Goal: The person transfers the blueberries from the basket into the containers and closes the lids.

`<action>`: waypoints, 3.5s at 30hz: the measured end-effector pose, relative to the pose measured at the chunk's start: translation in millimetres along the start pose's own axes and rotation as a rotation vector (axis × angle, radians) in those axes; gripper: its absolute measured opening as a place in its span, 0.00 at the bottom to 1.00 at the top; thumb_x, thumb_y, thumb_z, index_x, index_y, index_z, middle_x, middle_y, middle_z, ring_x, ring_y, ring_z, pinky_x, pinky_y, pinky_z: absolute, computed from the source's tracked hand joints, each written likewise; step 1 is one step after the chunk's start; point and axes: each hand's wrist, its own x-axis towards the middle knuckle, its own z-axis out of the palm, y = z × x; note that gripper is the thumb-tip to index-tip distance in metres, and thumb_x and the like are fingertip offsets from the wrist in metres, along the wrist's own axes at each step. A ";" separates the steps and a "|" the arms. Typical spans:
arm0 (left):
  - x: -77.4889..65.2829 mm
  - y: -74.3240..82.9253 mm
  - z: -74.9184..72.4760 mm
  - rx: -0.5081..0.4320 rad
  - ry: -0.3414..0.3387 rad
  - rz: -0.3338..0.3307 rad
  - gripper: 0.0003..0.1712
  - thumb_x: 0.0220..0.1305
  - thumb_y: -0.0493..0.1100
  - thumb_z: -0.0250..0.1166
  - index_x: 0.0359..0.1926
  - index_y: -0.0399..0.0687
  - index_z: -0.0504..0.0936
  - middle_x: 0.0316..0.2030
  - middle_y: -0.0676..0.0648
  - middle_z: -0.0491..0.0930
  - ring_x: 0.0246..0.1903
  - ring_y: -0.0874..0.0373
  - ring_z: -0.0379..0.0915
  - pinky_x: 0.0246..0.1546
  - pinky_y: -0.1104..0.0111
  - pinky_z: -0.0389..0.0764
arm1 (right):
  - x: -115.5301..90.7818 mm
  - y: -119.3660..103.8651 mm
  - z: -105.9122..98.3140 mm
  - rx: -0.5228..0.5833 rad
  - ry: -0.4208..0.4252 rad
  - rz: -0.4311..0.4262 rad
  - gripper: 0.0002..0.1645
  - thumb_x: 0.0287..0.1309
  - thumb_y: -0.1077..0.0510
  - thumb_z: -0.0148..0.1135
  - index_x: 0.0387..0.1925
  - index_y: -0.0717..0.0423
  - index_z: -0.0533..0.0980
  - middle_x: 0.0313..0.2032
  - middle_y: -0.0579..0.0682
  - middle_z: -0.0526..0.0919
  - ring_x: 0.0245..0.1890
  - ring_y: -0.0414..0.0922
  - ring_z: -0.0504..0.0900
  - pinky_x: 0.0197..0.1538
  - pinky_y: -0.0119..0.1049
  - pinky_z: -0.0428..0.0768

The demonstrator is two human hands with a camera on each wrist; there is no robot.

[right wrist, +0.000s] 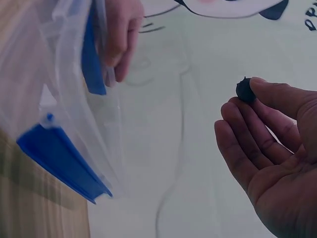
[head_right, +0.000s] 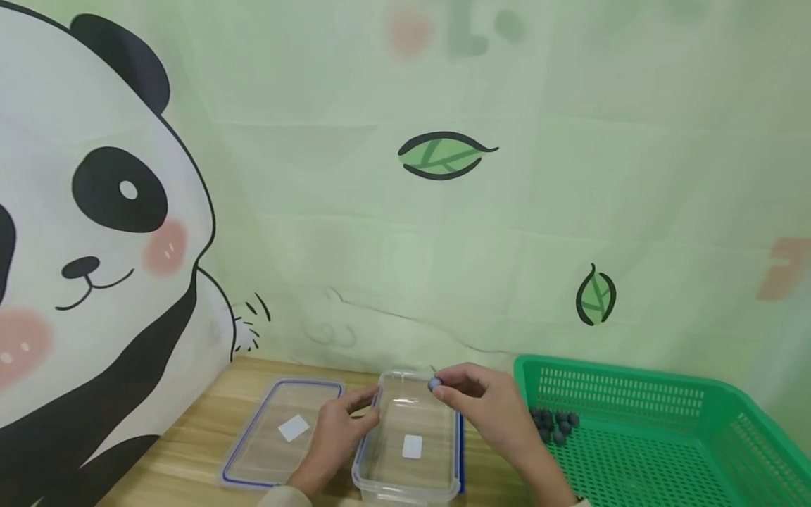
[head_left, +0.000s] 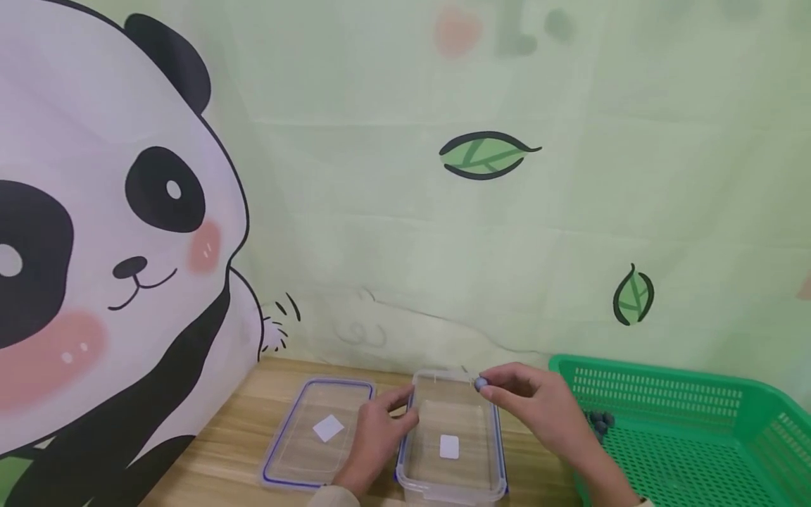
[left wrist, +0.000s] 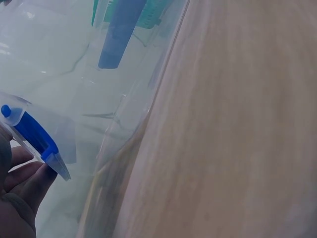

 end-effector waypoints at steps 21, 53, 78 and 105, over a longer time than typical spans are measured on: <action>0.5 3.5 -1.4 0.047 -0.006 0.036 0.23 0.59 0.32 0.70 0.57 0.33 0.87 0.51 0.37 0.88 0.52 0.40 0.86 0.52 0.53 0.87 | -9.3 40.8 70.6 -0.044 -0.225 -0.032 0.06 0.62 0.62 0.76 0.40 0.58 0.88 0.37 0.46 0.91 0.39 0.45 0.88 0.40 0.30 0.87; -0.7 2.5 -3.0 0.007 -0.005 0.023 0.24 0.58 0.31 0.71 0.57 0.30 0.85 0.48 0.33 0.88 0.51 0.35 0.86 0.49 0.57 0.88 | -10.1 2.4 41.9 -0.024 -0.105 -0.031 0.12 0.65 0.56 0.75 0.46 0.58 0.88 0.42 0.49 0.91 0.42 0.45 0.89 0.42 0.31 0.87; -1.7 0.6 -3.6 0.002 -0.007 0.024 0.24 0.58 0.30 0.71 0.57 0.31 0.86 0.49 0.34 0.88 0.51 0.36 0.86 0.49 0.58 0.88 | 5.4 -45.6 -127.5 -0.418 -0.002 -0.064 0.23 0.72 0.43 0.68 0.59 0.51 0.85 0.52 0.49 0.90 0.48 0.35 0.87 0.47 0.32 0.85; -2.5 1.1 -4.6 -0.005 -0.009 0.003 0.25 0.59 0.33 0.70 0.58 0.33 0.86 0.50 0.36 0.88 0.52 0.38 0.86 0.50 0.56 0.88 | 22.9 68.3 -172.3 -0.487 -0.138 0.005 0.22 0.72 0.50 0.68 0.58 0.59 0.84 0.51 0.53 0.89 0.47 0.37 0.87 0.45 0.33 0.86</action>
